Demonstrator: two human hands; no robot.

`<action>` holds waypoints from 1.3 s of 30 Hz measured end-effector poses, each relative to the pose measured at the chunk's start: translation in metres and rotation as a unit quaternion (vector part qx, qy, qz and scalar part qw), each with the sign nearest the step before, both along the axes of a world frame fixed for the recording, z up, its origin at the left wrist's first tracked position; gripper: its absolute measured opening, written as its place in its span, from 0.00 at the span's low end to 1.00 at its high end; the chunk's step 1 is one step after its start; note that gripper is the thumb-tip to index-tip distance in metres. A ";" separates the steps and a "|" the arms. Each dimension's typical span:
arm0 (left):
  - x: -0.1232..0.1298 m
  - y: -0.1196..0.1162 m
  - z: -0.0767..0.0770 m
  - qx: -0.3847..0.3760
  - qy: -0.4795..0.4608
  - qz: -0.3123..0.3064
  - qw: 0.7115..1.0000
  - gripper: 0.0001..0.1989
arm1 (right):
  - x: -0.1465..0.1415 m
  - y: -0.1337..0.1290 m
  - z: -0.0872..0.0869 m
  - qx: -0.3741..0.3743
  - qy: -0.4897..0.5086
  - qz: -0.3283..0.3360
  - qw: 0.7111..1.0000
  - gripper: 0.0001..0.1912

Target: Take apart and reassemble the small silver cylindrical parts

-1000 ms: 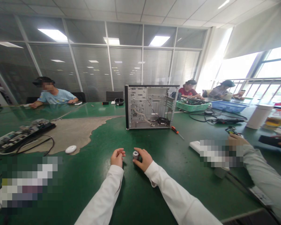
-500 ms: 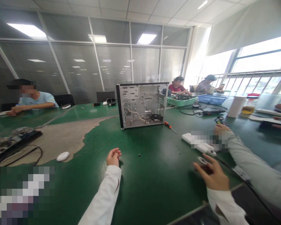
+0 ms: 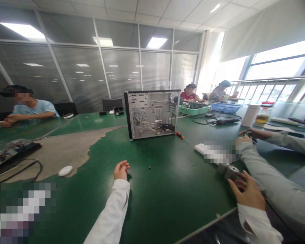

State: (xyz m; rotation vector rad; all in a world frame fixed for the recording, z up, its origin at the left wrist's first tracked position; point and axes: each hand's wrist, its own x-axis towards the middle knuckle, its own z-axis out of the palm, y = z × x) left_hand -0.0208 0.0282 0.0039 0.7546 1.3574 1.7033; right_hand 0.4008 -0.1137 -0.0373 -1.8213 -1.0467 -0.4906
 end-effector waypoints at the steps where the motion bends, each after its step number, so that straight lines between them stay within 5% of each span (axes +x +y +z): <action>1: 0.000 0.000 0.000 -0.001 0.000 0.001 1.000 0.11 | -0.010 -0.003 0.003 0.015 -0.007 0.000 1.000 0.28; 3: 0.000 0.000 0.000 -0.002 -0.001 -0.001 1.000 0.11 | -0.034 -0.007 0.009 0.031 -0.034 0.036 0.998 0.22; 6: 0.001 -0.001 0.001 -0.003 -0.003 -0.006 1.000 0.11 | -0.075 -0.002 0.018 -0.042 -0.075 0.194 0.977 0.17; 10: 0.002 -0.002 0.002 -0.004 -0.007 0.000 1.000 0.10 | -0.129 0.025 0.029 -0.237 -0.110 0.373 0.890 0.24; 18: 0.000 -0.005 0.005 -0.005 -0.011 -0.010 1.000 0.10 | -0.218 0.106 0.042 -0.258 -0.072 0.500 0.824 0.25; 23: 0.001 -0.004 0.003 -0.006 -0.007 -0.007 1.000 0.10 | -0.243 0.122 0.040 -0.225 -0.053 0.500 0.835 0.11; 27: 0.000 -0.003 0.001 -0.008 -0.004 -0.009 1.000 0.10 | -0.231 0.104 0.042 -0.225 -0.091 0.513 0.823 0.10; 31: 0.000 -0.004 0.002 -0.007 -0.002 -0.010 1.000 0.10 | -0.184 0.072 0.035 -0.227 -0.126 0.491 0.832 0.10; 35: 0.002 -0.004 0.002 -0.001 0.001 -0.009 1.000 0.09 | -0.109 0.042 0.023 -0.181 -0.173 0.360 0.899 0.11; 39: 0.003 -0.005 0.001 0.008 -0.003 -0.010 1.000 0.10 | -0.030 0.020 0.035 -0.088 -0.216 0.168 0.958 0.13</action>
